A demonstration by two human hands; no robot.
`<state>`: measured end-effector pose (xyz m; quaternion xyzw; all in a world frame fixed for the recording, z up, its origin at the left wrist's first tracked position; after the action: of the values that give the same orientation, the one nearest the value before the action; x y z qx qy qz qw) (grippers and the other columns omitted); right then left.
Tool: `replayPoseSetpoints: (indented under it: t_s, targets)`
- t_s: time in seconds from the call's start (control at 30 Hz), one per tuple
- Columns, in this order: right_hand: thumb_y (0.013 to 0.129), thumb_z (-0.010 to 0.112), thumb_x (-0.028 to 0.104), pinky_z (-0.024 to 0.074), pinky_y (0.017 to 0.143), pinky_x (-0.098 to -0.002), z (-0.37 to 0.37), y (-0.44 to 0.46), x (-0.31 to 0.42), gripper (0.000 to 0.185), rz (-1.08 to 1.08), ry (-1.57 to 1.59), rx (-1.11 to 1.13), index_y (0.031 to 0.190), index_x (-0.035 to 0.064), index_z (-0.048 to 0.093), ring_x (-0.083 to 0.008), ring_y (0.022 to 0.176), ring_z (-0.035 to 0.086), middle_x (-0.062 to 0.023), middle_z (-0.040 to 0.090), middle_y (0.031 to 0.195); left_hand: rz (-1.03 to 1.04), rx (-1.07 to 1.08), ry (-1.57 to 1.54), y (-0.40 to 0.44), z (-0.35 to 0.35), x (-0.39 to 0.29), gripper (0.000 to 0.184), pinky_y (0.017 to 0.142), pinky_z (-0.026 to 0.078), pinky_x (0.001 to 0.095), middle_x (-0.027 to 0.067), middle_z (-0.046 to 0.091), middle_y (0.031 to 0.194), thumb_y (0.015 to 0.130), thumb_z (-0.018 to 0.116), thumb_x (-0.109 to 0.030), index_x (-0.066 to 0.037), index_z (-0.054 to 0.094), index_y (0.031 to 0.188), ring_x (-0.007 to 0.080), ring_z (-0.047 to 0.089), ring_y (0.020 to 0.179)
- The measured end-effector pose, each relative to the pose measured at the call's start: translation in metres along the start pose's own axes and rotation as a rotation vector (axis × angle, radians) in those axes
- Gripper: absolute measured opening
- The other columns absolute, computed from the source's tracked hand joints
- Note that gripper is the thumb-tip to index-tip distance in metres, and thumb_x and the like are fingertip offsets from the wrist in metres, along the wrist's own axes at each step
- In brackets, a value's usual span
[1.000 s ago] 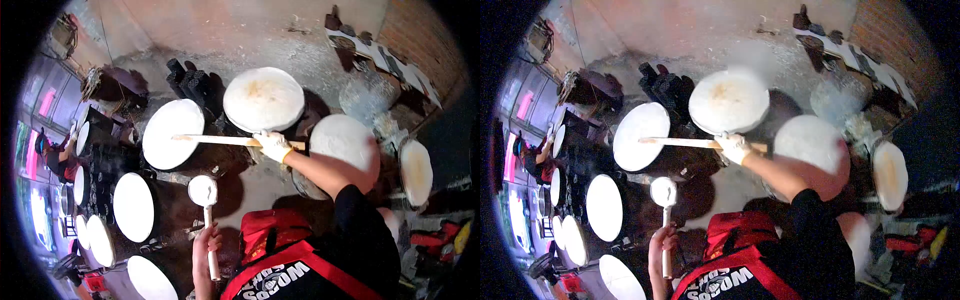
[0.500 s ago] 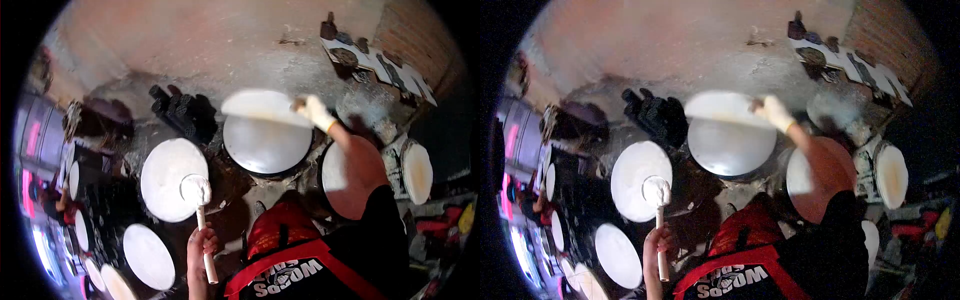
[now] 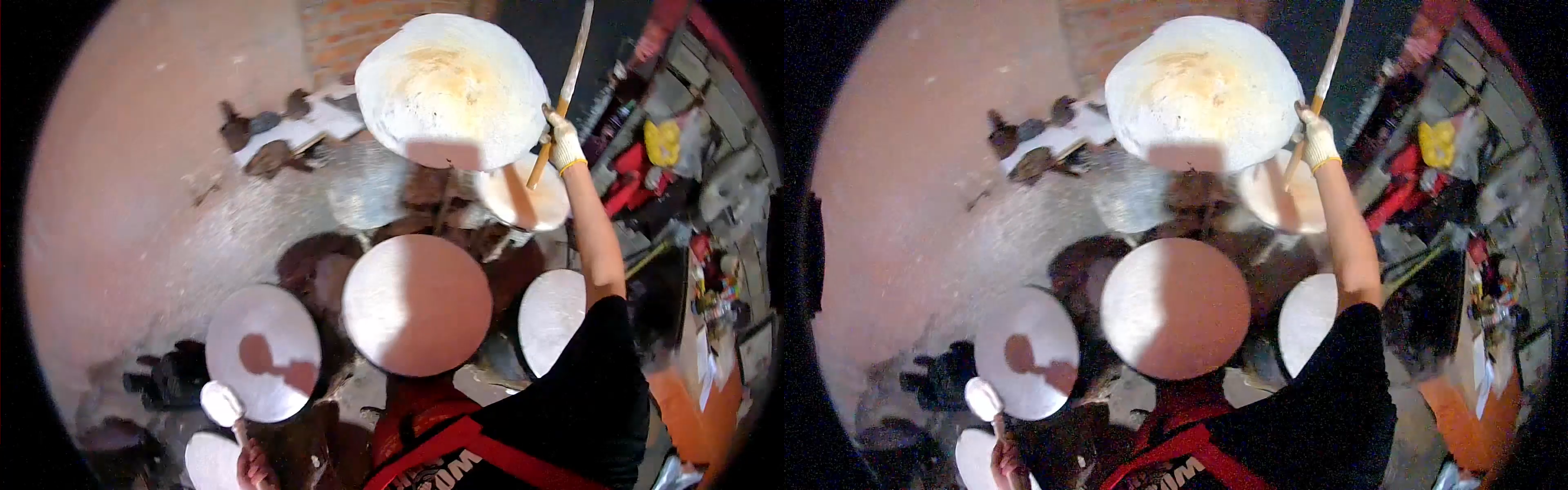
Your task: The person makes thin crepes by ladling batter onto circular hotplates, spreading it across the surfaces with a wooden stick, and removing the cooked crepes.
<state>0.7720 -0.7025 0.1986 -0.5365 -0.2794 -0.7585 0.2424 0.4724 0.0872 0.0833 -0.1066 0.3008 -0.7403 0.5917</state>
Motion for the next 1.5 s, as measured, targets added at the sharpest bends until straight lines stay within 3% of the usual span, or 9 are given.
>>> replayPoseSetpoints:
  t_s: [0.2, 0.3, 0.53, 0.63, 0.77, 0.87, 1.17, 1.33, 1.5]
  targets:
    - [0.083, 0.063, 0.025, 0.0338, 0.039, -0.0254, -0.196, 0.087, -0.123, 0.015, 0.119, 0.203, -0.182, 0.080, 0.0122, 0.055, -0.0114, 0.042, 0.038, 0.0022, 0.044, 0.058, 0.793, -0.540, 1.670, 0.007, 0.144, 0.119, 0.026, 0.077, 0.045, 0.0298, 0.0166, 0.062, 0.104, 0.088, 0.045, -0.010, 0.002, 0.062, 0.104, 0.0229, 0.059, 0.093]
    - [0.080, 0.065, 0.024, 0.0449, 0.054, -0.0304, -0.253, 0.089, -0.208, 0.017, 0.265, 0.202, -0.502, 0.088, 0.0127, 0.055, -0.0163, 0.060, 0.051, -0.0011, 0.055, 0.076, 0.047, 0.084, 0.041, 0.024, 0.122, 0.098, 0.028, 0.062, 0.043, 0.0314, 0.0144, 0.060, 0.094, 0.092, 0.046, -0.018, 0.002, 0.054, 0.109, 0.0203, 0.053, 0.070]
    - [0.078, 0.066, 0.024, 0.0489, 0.064, -0.0318, -0.308, 0.081, -0.290, 0.026, 0.608, -0.303, -0.710, 0.095, 0.0058, 0.062, -0.0172, 0.077, 0.060, -0.0064, 0.064, 0.090, 0.637, 0.016, 1.477, 0.016, 0.096, 0.074, 0.031, 0.057, 0.038, 0.0307, 0.0111, 0.055, 0.087, 0.092, 0.045, -0.017, 0.003, 0.046, 0.116, 0.0194, 0.044, 0.062]
    - [0.077, 0.066, 0.025, 0.0489, 0.065, -0.0313, -0.304, 0.078, -0.277, 0.028, 0.665, -0.730, -0.722, 0.094, 0.0026, 0.064, -0.0171, 0.080, 0.061, -0.0084, 0.066, 0.091, 0.487, -0.022, 0.893, -0.001, 0.119, 0.099, 0.025, 0.067, 0.048, 0.0330, 0.0141, 0.060, 0.096, 0.090, 0.045, -0.017, 0.001, 0.058, 0.100, 0.0225, 0.057, 0.079]
    - [0.078, 0.063, 0.026, 0.0472, 0.064, -0.0304, -0.289, 0.055, -0.251, 0.028, 0.507, -0.961, -0.710, 0.091, 0.0007, 0.065, -0.0162, 0.079, 0.059, -0.0090, 0.065, 0.089, 1.221, -0.074, 2.502, -0.020, 0.156, 0.120, 0.036, 0.069, 0.054, 0.0314, 0.0146, 0.061, 0.103, 0.086, 0.057, -0.015, -0.002, 0.049, 0.119, 0.0227, 0.062, 0.087]
    - [0.083, 0.055, 0.030, 0.0420, 0.055, -0.0288, -0.253, -0.007, -0.227, 0.026, 0.245, -0.578, -0.440, 0.087, 0.0047, 0.062, -0.0136, 0.067, 0.052, -0.0053, 0.060, 0.082, 0.882, -0.396, 1.300, -0.020, 0.157, 0.129, 0.036, 0.064, 0.043, 0.0122, 0.0087, 0.059, 0.100, 0.089, 0.055, -0.012, 0.006, 0.048, 0.119, 0.0055, 0.054, 0.080]
    - [0.089, 0.041, 0.048, 0.0390, 0.048, -0.0242, -0.127, -0.297, -0.261, 0.041, 0.696, 0.040, 0.494, 0.093, 0.0105, 0.056, -0.0106, 0.054, 0.048, -0.0019, 0.055, 0.072, 0.095, -0.100, 0.669, 0.059, 0.116, 0.059, 0.033, 0.041, 0.037, 0.0161, 0.0027, 0.049, 0.077, 0.089, 0.048, -0.009, 0.006, 0.044, 0.118, 0.0049, 0.041, 0.053]
    - [0.088, 0.050, 0.042, 0.0479, 0.054, -0.0306, 0.025, -0.466, -0.217, 0.038, 0.799, -0.237, 0.680, 0.098, 0.0059, 0.056, -0.0189, 0.063, 0.059, -0.0104, 0.061, 0.083, 0.140, -0.122, 1.233, 0.173, 0.065, 0.018, 0.021, 0.031, 0.027, 0.0284, 0.0026, 0.041, 0.059, 0.083, 0.049, -0.011, -0.001, 0.051, 0.101, 0.0109, 0.037, 0.039]
    - [0.092, 0.048, 0.026, 0.0451, 0.054, -0.0286, 0.115, -0.588, -0.238, 0.026, 0.223, -0.529, 0.648, 0.101, 0.0030, 0.057, -0.0122, 0.066, 0.057, -0.0060, 0.060, 0.083, 1.063, -0.095, 2.228, 0.240, 0.025, -0.056, 0.013, 0.055, 0.045, 0.0450, 0.0143, 0.049, 0.067, 0.077, 0.050, -0.008, -0.005, 0.053, 0.089, 0.0343, 0.057, 0.061]
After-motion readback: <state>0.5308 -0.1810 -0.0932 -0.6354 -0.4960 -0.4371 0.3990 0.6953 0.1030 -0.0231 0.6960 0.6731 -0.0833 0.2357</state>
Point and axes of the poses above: each hand's wrist, its own y-axis towards the middle knuckle, its own z-axis out of the palm, x = y × z, the point moved 2 cm from there along y, towards the middle knuckle
